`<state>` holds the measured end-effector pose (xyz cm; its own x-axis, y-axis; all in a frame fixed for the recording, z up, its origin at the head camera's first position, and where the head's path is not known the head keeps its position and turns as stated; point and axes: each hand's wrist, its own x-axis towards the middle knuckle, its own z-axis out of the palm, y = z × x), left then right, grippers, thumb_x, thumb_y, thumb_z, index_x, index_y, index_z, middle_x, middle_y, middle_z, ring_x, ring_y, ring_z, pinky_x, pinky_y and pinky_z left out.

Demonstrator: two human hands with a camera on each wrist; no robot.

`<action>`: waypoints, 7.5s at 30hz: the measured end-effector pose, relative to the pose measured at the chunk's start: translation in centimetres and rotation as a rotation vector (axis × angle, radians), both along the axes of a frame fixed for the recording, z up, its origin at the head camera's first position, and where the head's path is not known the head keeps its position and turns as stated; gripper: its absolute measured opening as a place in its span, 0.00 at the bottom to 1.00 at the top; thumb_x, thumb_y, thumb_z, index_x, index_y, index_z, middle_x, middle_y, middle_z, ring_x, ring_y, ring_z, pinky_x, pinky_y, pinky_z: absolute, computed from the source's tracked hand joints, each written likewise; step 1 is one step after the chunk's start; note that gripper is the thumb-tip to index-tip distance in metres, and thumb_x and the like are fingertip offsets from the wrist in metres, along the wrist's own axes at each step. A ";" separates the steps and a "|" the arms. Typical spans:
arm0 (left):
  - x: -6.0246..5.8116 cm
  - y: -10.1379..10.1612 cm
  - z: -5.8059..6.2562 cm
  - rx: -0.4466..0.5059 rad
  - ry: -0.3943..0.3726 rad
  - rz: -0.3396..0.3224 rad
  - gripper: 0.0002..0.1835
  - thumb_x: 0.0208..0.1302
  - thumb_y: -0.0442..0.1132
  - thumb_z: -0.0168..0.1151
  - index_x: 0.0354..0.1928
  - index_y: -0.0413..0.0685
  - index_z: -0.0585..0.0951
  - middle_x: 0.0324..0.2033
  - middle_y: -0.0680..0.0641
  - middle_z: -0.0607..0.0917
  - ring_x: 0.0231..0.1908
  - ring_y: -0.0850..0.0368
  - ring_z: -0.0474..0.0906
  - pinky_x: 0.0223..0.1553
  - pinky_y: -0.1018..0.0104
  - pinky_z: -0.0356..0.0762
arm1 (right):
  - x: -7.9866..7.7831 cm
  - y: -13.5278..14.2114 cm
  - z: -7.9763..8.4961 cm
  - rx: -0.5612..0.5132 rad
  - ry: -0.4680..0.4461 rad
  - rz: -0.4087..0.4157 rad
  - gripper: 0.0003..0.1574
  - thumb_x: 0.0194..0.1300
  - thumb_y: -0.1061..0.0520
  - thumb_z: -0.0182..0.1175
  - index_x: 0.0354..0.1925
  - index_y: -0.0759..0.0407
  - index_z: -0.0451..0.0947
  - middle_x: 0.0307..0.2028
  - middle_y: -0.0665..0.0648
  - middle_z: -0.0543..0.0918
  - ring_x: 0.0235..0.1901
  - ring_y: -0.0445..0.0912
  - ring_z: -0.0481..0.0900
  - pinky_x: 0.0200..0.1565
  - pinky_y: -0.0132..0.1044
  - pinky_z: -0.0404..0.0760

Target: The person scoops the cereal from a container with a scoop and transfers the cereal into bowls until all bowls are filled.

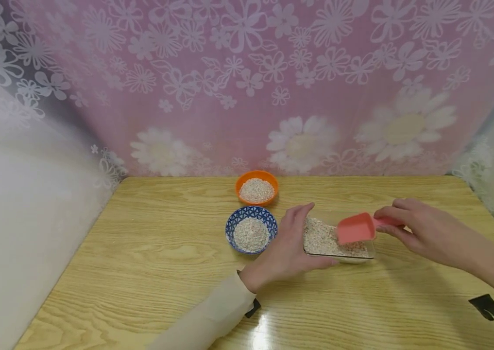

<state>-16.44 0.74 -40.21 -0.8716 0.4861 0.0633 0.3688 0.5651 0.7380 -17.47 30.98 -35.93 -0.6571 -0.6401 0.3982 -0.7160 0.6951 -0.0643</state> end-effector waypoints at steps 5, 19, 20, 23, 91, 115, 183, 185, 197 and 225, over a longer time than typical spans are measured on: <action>0.1 1.2 -0.5 -0.012 -0.015 0.067 0.65 0.52 0.66 0.76 0.82 0.67 0.43 0.79 0.50 0.50 0.76 0.51 0.56 0.68 0.48 0.72 | -0.1 -0.2 0.8 0.078 -0.011 0.000 0.12 0.56 0.55 0.75 0.40 0.47 0.85 0.27 0.35 0.68 0.26 0.27 0.57 0.26 0.26 0.61; -1.6 2.8 -1.6 -0.160 -0.185 0.165 0.75 0.42 0.66 0.82 0.83 0.58 0.39 0.80 0.46 0.53 0.78 0.47 0.54 0.74 0.47 0.65 | -0.7 -2.6 3.6 0.294 -0.199 -0.046 0.15 0.59 0.60 0.73 0.29 0.43 0.77 0.23 0.40 0.67 0.24 0.33 0.59 0.26 0.28 0.62; -1.7 2.8 -1.6 -0.166 -0.196 0.160 0.76 0.42 0.66 0.82 0.83 0.58 0.38 0.80 0.46 0.53 0.78 0.47 0.53 0.74 0.47 0.65 | -0.8 -2.9 3.8 0.316 -0.223 -0.055 0.16 0.60 0.61 0.72 0.28 0.43 0.76 0.23 0.41 0.67 0.24 0.34 0.59 0.27 0.29 0.61; -1.8 2.9 -1.7 -0.161 -0.230 0.152 0.77 0.42 0.66 0.82 0.83 0.60 0.36 0.80 0.46 0.54 0.79 0.47 0.52 0.75 0.48 0.63 | -0.9 -3.7 4.2 0.377 -0.277 -0.083 0.19 0.62 0.62 0.70 0.25 0.44 0.73 0.22 0.43 0.66 0.24 0.37 0.59 0.28 0.31 0.59; -2.1 2.6 -1.7 -0.161 -0.242 0.137 0.72 0.45 0.70 0.78 0.82 0.63 0.40 0.79 0.50 0.59 0.77 0.48 0.57 0.73 0.47 0.67 | 1.1 -2.2 -6.1 -0.267 -0.279 -0.160 0.14 0.69 0.61 0.66 0.52 0.51 0.84 0.46 0.53 0.88 0.42 0.39 0.82 0.36 0.36 0.82; -2.4 2.7 -1.1 -0.212 -0.220 0.144 0.73 0.46 0.69 0.77 0.83 0.60 0.37 0.80 0.48 0.57 0.78 0.46 0.56 0.74 0.49 0.65 | 0.8 -1.0 -6.4 -0.715 -0.462 -0.215 0.14 0.75 0.66 0.57 0.56 0.61 0.79 0.29 0.40 0.80 0.23 0.38 0.70 0.23 0.34 0.66; -3.5 -14.1 -1.7 -0.049 -0.171 -0.023 0.65 0.52 0.57 0.78 0.82 0.53 0.44 0.75 0.45 0.63 0.71 0.48 0.65 0.71 0.45 0.67 | -2.8 -14.3 -0.8 -0.311 -0.432 -0.008 0.12 0.74 0.54 0.62 0.52 0.55 0.85 0.42 0.51 0.88 0.35 0.41 0.76 0.39 0.37 0.76; -3.5 -14.1 -1.7 -0.044 -0.170 -0.024 0.65 0.52 0.57 0.79 0.82 0.54 0.45 0.75 0.45 0.64 0.71 0.48 0.65 0.71 0.45 0.67 | -3.0 -14.6 -0.5 -0.259 -0.394 0.017 0.12 0.74 0.55 0.62 0.52 0.55 0.84 0.38 0.49 0.86 0.33 0.40 0.74 0.38 0.36 0.75; -3.5 -14.2 -2.0 -0.040 -0.192 -0.020 0.65 0.54 0.58 0.78 0.82 0.55 0.42 0.76 0.44 0.61 0.72 0.46 0.64 0.71 0.42 0.67 | -3.7 -17.1 2.6 -0.011 -0.236 0.091 0.10 0.74 0.56 0.62 0.48 0.58 0.85 0.31 0.50 0.80 0.29 0.41 0.69 0.32 0.33 0.70; -3.4 -14.1 -1.9 -0.063 -0.245 0.016 0.65 0.54 0.60 0.77 0.82 0.58 0.42 0.74 0.44 0.64 0.71 0.44 0.62 0.68 0.40 0.69 | -2.7 -16.6 4.4 0.112 -0.112 0.054 0.07 0.70 0.56 0.67 0.44 0.55 0.83 0.27 0.49 0.75 0.28 0.43 0.65 0.31 0.34 0.66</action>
<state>-19.88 -13.38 -42.14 -0.8649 0.4681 -0.1811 0.1734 0.6173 0.7674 -20.16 14.36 -31.53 -0.6569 -0.7118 0.2486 -0.7452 0.6631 -0.0705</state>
